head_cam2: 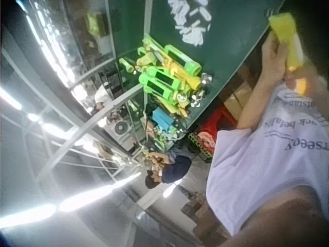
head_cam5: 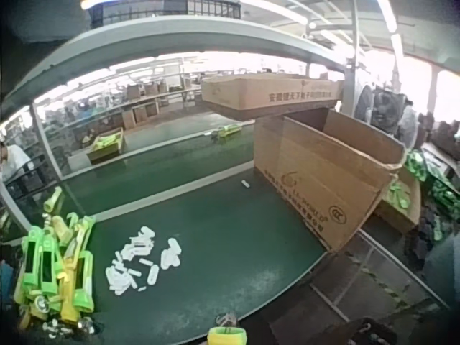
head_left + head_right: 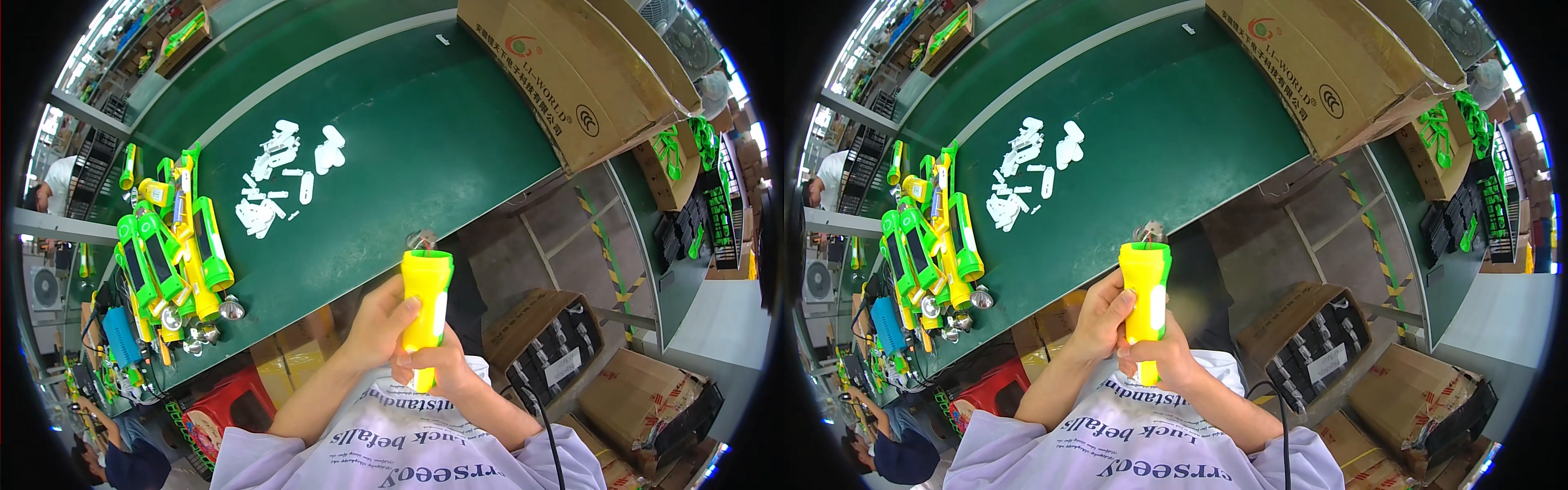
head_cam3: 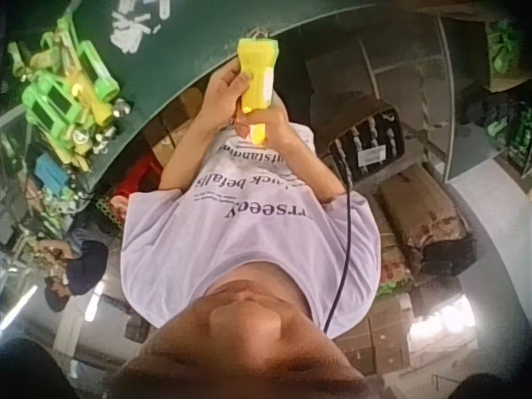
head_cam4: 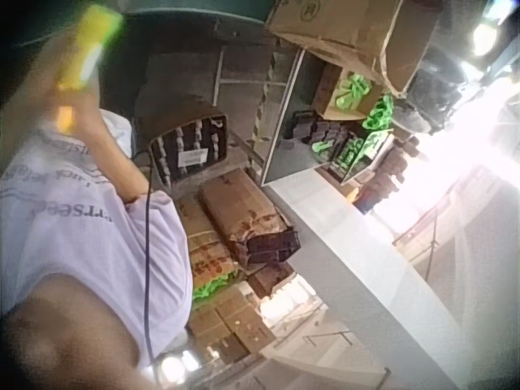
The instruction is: The person assembles flashlights by taking casing components from a conveyor belt, joining the housing halves together, attaching a plastic panel and a reflector head onto each flashlight body, and placing the assembled flashlights back onto the conveyor belt.
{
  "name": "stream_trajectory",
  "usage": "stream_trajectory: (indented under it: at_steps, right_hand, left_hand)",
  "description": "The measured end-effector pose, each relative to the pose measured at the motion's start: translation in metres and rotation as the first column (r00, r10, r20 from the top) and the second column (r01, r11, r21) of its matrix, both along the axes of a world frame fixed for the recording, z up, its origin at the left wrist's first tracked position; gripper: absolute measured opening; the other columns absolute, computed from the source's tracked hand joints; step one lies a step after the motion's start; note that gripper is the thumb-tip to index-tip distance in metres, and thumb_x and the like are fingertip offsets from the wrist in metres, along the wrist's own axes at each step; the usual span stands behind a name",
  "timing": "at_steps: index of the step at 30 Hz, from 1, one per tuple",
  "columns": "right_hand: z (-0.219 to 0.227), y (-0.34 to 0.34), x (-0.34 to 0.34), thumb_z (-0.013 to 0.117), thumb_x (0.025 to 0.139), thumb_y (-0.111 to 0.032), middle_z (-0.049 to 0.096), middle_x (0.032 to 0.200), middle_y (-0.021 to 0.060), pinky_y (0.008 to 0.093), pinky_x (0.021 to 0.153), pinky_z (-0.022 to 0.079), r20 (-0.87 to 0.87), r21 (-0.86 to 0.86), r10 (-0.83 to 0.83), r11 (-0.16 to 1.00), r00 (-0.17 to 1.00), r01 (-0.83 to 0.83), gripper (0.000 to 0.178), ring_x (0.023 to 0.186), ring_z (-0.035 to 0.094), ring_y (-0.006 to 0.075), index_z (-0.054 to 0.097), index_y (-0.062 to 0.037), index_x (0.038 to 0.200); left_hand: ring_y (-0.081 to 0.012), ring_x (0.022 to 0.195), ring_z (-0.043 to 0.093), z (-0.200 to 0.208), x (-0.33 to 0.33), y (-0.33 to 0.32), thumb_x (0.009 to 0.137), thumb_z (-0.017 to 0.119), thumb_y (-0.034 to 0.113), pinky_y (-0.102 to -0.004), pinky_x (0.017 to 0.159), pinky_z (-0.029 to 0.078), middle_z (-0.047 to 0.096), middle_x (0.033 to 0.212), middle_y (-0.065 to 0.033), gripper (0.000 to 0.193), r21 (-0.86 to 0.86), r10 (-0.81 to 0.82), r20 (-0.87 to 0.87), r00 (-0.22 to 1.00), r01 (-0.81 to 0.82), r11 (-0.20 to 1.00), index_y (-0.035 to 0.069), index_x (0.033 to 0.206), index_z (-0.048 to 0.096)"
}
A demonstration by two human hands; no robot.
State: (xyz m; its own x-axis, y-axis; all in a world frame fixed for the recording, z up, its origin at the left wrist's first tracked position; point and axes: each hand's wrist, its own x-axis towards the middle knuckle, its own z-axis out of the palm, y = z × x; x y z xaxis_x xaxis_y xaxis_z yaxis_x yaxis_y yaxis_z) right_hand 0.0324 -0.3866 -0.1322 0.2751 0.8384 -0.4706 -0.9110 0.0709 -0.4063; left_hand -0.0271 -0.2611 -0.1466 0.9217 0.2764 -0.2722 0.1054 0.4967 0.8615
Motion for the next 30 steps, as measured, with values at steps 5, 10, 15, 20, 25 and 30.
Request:
stream_trajectory:
  at_steps: [5, 10, 15, 20, 25, 30]
  right_hand:
    - [-0.012, 0.006, -0.004, 0.057, 0.068, 0.004, 0.053, 0.069, 0.0127, 0.0359, 0.049, 0.043, -0.049, -0.006, 0.076, 0.997, 0.996, -0.077, 0.030, 0.052, 0.052, 0.0231, 0.051, 0.0007, 0.097]
    - [-0.020, 0.010, -0.004, 0.058, 0.067, 0.003, 0.052, 0.068, 0.0120, 0.0351, 0.049, 0.043, -0.106, 0.065, 0.155, 0.987, 0.982, -0.149, 0.025, 0.051, 0.052, 0.0224, 0.052, 0.0011, 0.092]
    - [-0.024, 0.011, -0.008, 0.059, 0.068, 0.003, 0.052, 0.066, 0.0121, 0.0351, 0.048, 0.041, -0.155, 0.142, 0.181, 0.977, 0.971, -0.159, 0.018, 0.050, 0.051, 0.0219, 0.053, 0.0007, 0.085]
    - [-0.015, 0.012, -0.011, 0.059, 0.068, 0.003, 0.052, 0.066, 0.0120, 0.0346, 0.048, 0.040, -0.169, 0.060, 0.137, 0.990, 0.976, -0.128, 0.020, 0.050, 0.050, 0.0219, 0.053, 0.0004, 0.087]
    - [-0.013, 0.010, -0.009, 0.059, 0.068, 0.003, 0.052, 0.065, 0.0122, 0.0346, 0.049, 0.040, -0.173, 0.043, 0.108, 0.994, 0.979, -0.102, 0.022, 0.049, 0.049, 0.0219, 0.053, 0.0005, 0.088]
    - [-0.021, 0.007, -0.009, 0.056, 0.064, 0.003, 0.053, 0.069, 0.0106, 0.0333, 0.046, 0.042, -0.185, 0.122, 0.176, 0.980, 0.967, -0.155, 0.029, 0.049, 0.052, 0.0204, 0.050, -0.0004, 0.092]
  left_hand:
    - [-0.0150, 0.092, 0.065, -0.015, -0.011, -0.001, 0.101, 0.053, 0.038, -0.0275, 0.082, 0.053, 0.067, 0.106, -0.0120, 0.047, 0.055, 0.102, -0.023, 0.995, -0.101, 0.993, -0.001, 0.126, 0.053]
    - [-0.0180, 0.093, 0.066, -0.011, -0.020, 0.002, 0.100, 0.053, 0.037, -0.0305, 0.083, 0.054, 0.066, 0.110, -0.0148, 0.047, -0.041, 0.134, -0.012, 0.991, -0.135, 0.990, -0.002, 0.127, 0.052]
    - [-0.0188, 0.094, 0.066, -0.006, -0.024, 0.004, 0.100, 0.053, 0.035, -0.0314, 0.083, 0.054, 0.065, 0.112, -0.0166, 0.049, 0.004, 0.127, 0.001, 0.992, -0.128, 0.992, -0.003, 0.131, 0.050]
    - [-0.0178, 0.093, 0.067, -0.017, -0.025, 0.003, 0.101, 0.052, 0.036, -0.0295, 0.080, 0.054, 0.066, 0.110, -0.0165, 0.048, 0.069, 0.131, -0.036, 0.991, -0.128, 0.989, -0.003, 0.129, 0.051]
    - [-0.0175, 0.092, 0.067, -0.011, -0.022, 0.002, 0.100, 0.052, 0.037, -0.0281, 0.080, 0.054, 0.067, 0.108, -0.0169, 0.049, 0.072, 0.134, -0.056, 0.989, -0.129, 0.989, -0.004, 0.127, 0.053]
    - [-0.0180, 0.099, 0.065, -0.004, -0.022, 0.002, 0.100, 0.054, 0.036, -0.0295, 0.085, 0.053, 0.065, 0.116, -0.0187, 0.049, 0.071, 0.127, -0.001, 0.992, -0.127, 0.989, -0.004, 0.129, 0.052]
